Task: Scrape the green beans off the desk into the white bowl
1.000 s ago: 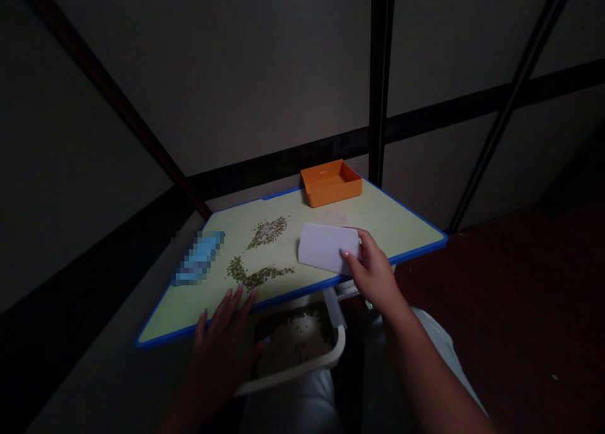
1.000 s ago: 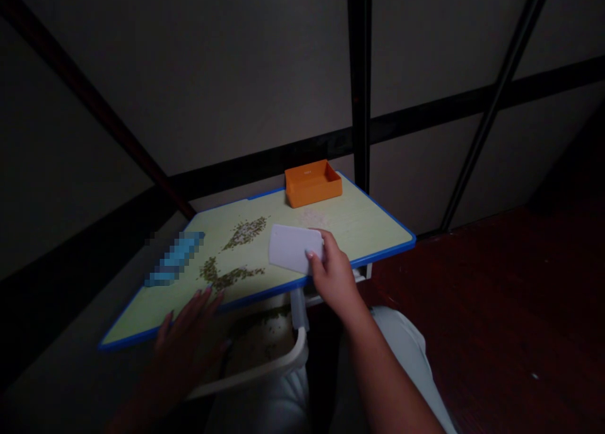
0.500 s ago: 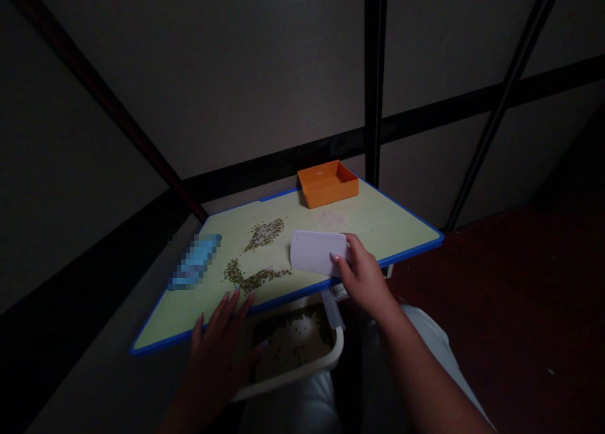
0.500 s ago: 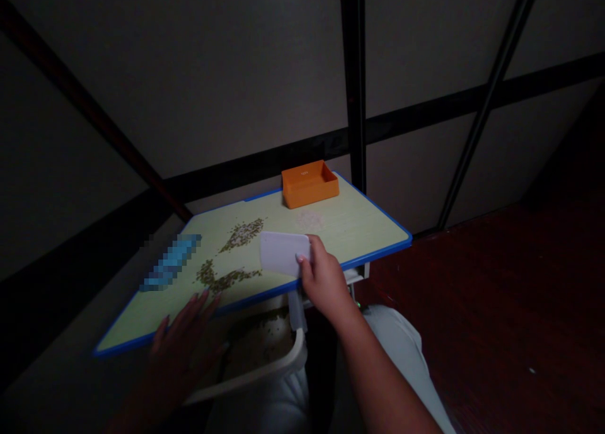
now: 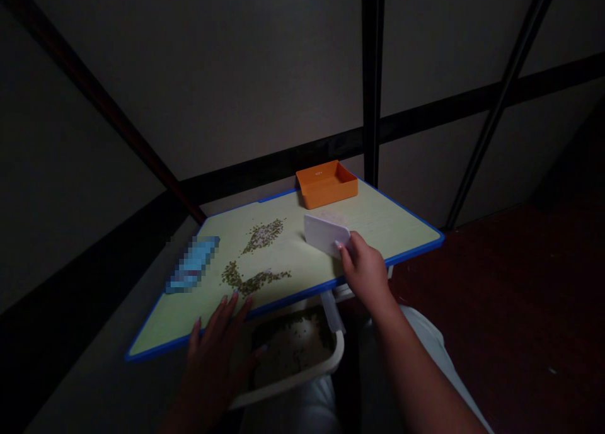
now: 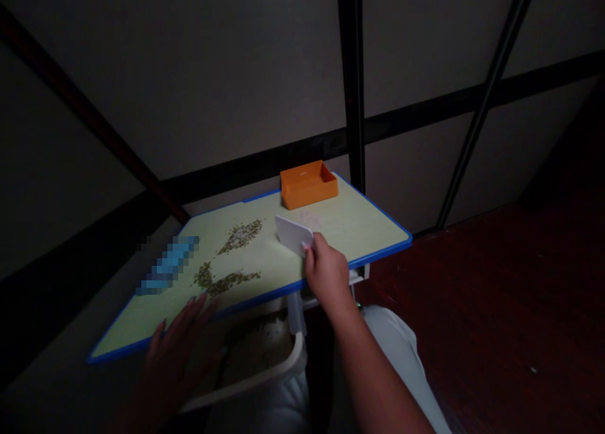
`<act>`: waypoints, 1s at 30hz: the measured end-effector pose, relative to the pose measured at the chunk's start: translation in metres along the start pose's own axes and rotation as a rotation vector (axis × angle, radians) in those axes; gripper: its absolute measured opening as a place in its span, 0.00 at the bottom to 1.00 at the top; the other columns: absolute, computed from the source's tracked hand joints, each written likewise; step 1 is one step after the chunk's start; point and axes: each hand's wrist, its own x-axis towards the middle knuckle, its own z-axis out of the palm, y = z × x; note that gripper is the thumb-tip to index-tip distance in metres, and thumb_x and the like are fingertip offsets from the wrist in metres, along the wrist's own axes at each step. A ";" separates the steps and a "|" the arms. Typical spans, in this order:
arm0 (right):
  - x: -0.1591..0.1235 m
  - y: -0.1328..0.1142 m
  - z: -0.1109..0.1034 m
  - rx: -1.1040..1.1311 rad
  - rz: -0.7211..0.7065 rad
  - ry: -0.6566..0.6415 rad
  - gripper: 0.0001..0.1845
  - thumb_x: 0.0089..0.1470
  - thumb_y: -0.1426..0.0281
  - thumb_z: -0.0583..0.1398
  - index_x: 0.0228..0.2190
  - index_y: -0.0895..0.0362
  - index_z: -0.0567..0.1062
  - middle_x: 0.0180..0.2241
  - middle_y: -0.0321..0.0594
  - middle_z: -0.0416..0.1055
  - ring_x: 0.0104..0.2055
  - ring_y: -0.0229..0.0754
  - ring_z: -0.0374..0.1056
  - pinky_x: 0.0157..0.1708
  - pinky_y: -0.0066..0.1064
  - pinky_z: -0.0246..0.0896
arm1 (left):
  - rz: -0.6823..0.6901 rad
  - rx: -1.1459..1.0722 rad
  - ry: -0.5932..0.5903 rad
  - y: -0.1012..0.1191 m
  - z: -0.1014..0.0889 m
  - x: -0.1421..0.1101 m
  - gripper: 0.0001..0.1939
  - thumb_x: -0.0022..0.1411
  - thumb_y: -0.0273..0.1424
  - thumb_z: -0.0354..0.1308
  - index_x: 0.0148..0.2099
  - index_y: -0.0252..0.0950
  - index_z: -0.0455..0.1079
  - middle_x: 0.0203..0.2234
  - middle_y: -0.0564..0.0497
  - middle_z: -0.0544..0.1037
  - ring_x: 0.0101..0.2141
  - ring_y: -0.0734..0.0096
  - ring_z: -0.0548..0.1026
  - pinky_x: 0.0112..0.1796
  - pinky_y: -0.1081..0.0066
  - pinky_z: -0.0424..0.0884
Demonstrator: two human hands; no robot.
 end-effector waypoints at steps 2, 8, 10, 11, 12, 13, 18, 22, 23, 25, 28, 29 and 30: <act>0.001 0.001 -0.002 0.071 0.000 0.039 0.07 0.59 0.65 0.53 0.31 0.53 0.69 0.24 0.39 0.70 0.25 0.44 0.64 0.26 0.30 0.50 | 0.004 0.001 -0.004 -0.001 0.000 0.000 0.37 0.67 0.40 0.48 0.74 0.49 0.38 0.70 0.42 0.54 0.68 0.49 0.54 0.63 0.40 0.49; -0.004 -0.006 0.000 0.298 -0.084 -0.082 0.07 0.58 0.65 0.55 0.28 0.52 0.67 0.23 0.35 0.68 0.25 0.41 0.63 0.25 0.28 0.52 | 0.019 0.001 -0.004 -0.003 0.003 -0.001 0.37 0.69 0.44 0.46 0.74 0.49 0.37 0.71 0.43 0.53 0.69 0.49 0.53 0.62 0.38 0.49; -0.005 -0.009 0.004 0.260 -0.069 -0.099 0.06 0.57 0.66 0.55 0.28 0.52 0.67 0.23 0.36 0.68 0.25 0.42 0.63 0.26 0.29 0.52 | 0.019 0.004 0.000 -0.004 0.003 -0.001 0.37 0.69 0.44 0.46 0.74 0.49 0.36 0.71 0.43 0.53 0.68 0.49 0.53 0.62 0.38 0.50; -0.005 -0.010 0.006 0.233 -0.056 -0.099 0.06 0.57 0.66 0.54 0.28 0.52 0.67 0.24 0.36 0.69 0.25 0.42 0.64 0.26 0.29 0.52 | 0.021 0.005 0.002 -0.005 0.003 -0.001 0.37 0.68 0.44 0.47 0.74 0.49 0.36 0.71 0.43 0.53 0.68 0.49 0.53 0.62 0.38 0.50; -0.005 -0.011 0.008 0.204 -0.044 -0.096 0.06 0.57 0.66 0.54 0.29 0.52 0.67 0.24 0.37 0.69 0.25 0.43 0.64 0.26 0.29 0.51 | 0.027 0.005 0.004 -0.006 0.004 -0.001 0.37 0.68 0.44 0.47 0.74 0.49 0.37 0.71 0.44 0.53 0.68 0.49 0.54 0.62 0.39 0.50; -0.004 -0.010 0.009 0.176 -0.034 -0.090 0.06 0.57 0.66 0.54 0.29 0.52 0.66 0.24 0.37 0.69 0.25 0.43 0.64 0.26 0.30 0.51 | 0.033 0.006 0.006 -0.006 0.004 -0.002 0.37 0.68 0.43 0.48 0.74 0.50 0.37 0.71 0.44 0.53 0.68 0.49 0.54 0.62 0.39 0.51; 0.002 -0.005 0.007 0.119 0.015 -0.006 0.07 0.58 0.65 0.53 0.29 0.52 0.67 0.23 0.38 0.67 0.26 0.44 0.63 0.27 0.31 0.48 | 0.027 0.015 0.026 -0.005 0.004 -0.002 0.38 0.68 0.40 0.48 0.74 0.49 0.36 0.70 0.43 0.55 0.68 0.49 0.55 0.63 0.40 0.50; 0.003 -0.002 0.004 0.274 -0.001 -0.034 0.08 0.58 0.64 0.54 0.29 0.53 0.68 0.23 0.36 0.67 0.26 0.43 0.62 0.26 0.30 0.50 | 0.018 0.021 0.027 -0.003 0.004 -0.001 0.38 0.68 0.41 0.48 0.74 0.50 0.35 0.70 0.42 0.56 0.68 0.50 0.55 0.63 0.41 0.50; 0.002 -0.002 0.003 0.308 -0.005 -0.052 0.08 0.57 0.64 0.54 0.28 0.53 0.68 0.23 0.36 0.67 0.26 0.42 0.62 0.26 0.29 0.50 | 0.016 0.022 0.026 -0.003 0.004 -0.001 0.38 0.68 0.41 0.48 0.74 0.50 0.35 0.70 0.42 0.56 0.68 0.50 0.55 0.63 0.41 0.50; 0.001 -0.004 0.004 0.348 -0.008 -0.075 0.08 0.56 0.64 0.55 0.28 0.54 0.68 0.23 0.35 0.67 0.26 0.42 0.62 0.26 0.29 0.51 | 0.016 0.024 0.026 -0.003 0.005 -0.001 0.38 0.68 0.42 0.48 0.74 0.51 0.35 0.70 0.42 0.56 0.68 0.51 0.55 0.63 0.41 0.49; -0.001 -0.006 0.006 0.356 -0.004 -0.097 0.08 0.56 0.64 0.55 0.30 0.55 0.70 0.26 0.37 0.70 0.28 0.42 0.64 0.28 0.28 0.53 | 0.017 0.028 0.029 -0.004 0.005 -0.001 0.38 0.68 0.43 0.48 0.74 0.49 0.36 0.70 0.42 0.56 0.68 0.51 0.54 0.63 0.41 0.48; -0.001 -0.007 0.007 0.342 -0.001 -0.107 0.08 0.56 0.65 0.55 0.31 0.55 0.71 0.26 0.38 0.71 0.29 0.42 0.65 0.28 0.28 0.53 | 0.018 0.029 0.031 -0.004 0.006 -0.001 0.37 0.68 0.43 0.48 0.74 0.49 0.36 0.70 0.42 0.56 0.68 0.52 0.54 0.63 0.41 0.48; -0.001 -0.008 0.008 0.317 0.002 -0.117 0.08 0.56 0.65 0.55 0.31 0.55 0.71 0.27 0.38 0.71 0.29 0.42 0.65 0.28 0.28 0.53 | 0.020 0.030 0.034 -0.004 0.006 -0.001 0.37 0.68 0.43 0.47 0.74 0.49 0.37 0.69 0.42 0.57 0.68 0.52 0.54 0.63 0.41 0.48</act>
